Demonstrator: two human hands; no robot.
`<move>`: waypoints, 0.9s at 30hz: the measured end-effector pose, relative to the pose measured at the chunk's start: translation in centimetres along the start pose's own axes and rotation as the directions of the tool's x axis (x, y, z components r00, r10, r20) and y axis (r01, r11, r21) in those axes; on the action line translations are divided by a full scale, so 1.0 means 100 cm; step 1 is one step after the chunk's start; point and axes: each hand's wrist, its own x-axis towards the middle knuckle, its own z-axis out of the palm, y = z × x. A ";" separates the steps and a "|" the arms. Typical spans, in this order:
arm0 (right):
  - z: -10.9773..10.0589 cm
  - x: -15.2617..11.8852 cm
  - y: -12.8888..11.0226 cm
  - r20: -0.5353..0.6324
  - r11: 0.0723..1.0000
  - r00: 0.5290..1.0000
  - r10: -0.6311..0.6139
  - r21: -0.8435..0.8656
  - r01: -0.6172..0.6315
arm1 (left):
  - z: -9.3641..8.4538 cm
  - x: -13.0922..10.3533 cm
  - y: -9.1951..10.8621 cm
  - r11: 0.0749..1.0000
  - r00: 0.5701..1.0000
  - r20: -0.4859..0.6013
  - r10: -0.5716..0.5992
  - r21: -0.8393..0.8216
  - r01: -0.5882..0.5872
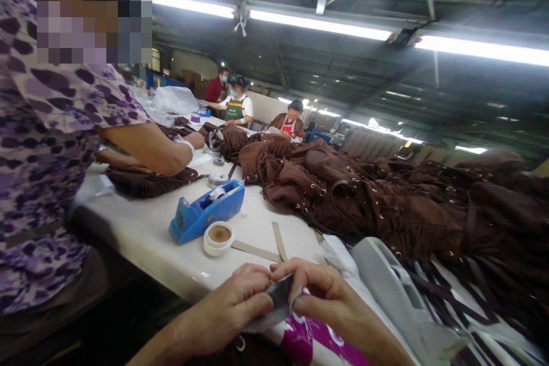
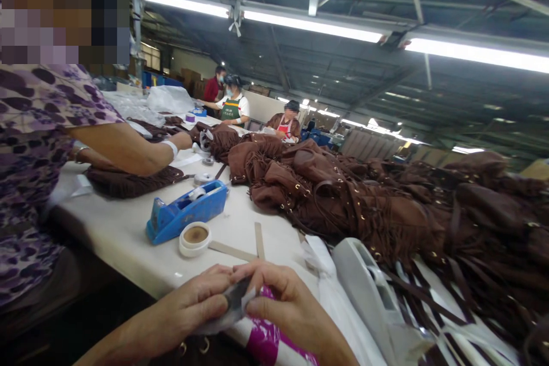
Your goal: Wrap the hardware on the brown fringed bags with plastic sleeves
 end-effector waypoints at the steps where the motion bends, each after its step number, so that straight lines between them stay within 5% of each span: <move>1: 0.002 0.001 0.004 -0.044 0.999 0.999 0.010 0.036 -0.008 | 0.000 0.000 0.000 1.000 1.000 -0.019 -0.015 -0.004 0.015; 13: 0.021 -0.002 0.029 -0.321 0.971 0.935 0.151 0.224 -0.080 | 0.004 -0.004 -0.008 0.963 0.955 -0.179 -0.236 0.087 0.254; 18: 0.027 -0.004 0.037 -0.380 0.988 0.922 0.077 0.152 -0.019 | 0.007 0.001 -0.015 0.967 0.969 -0.122 -0.214 -0.165 0.193; 22: 0.031 -0.004 0.042 -0.492 0.992 0.871 -0.001 0.107 0.061 | 0.006 0.008 -0.014 0.808 0.945 0.036 -0.326 -0.508 0.299; 27: 0.035 0.003 0.044 -0.571 0.986 0.811 -0.123 0.021 0.164 | -0.001 0.018 -0.009 0.754 0.963 0.075 -0.258 -0.607 0.249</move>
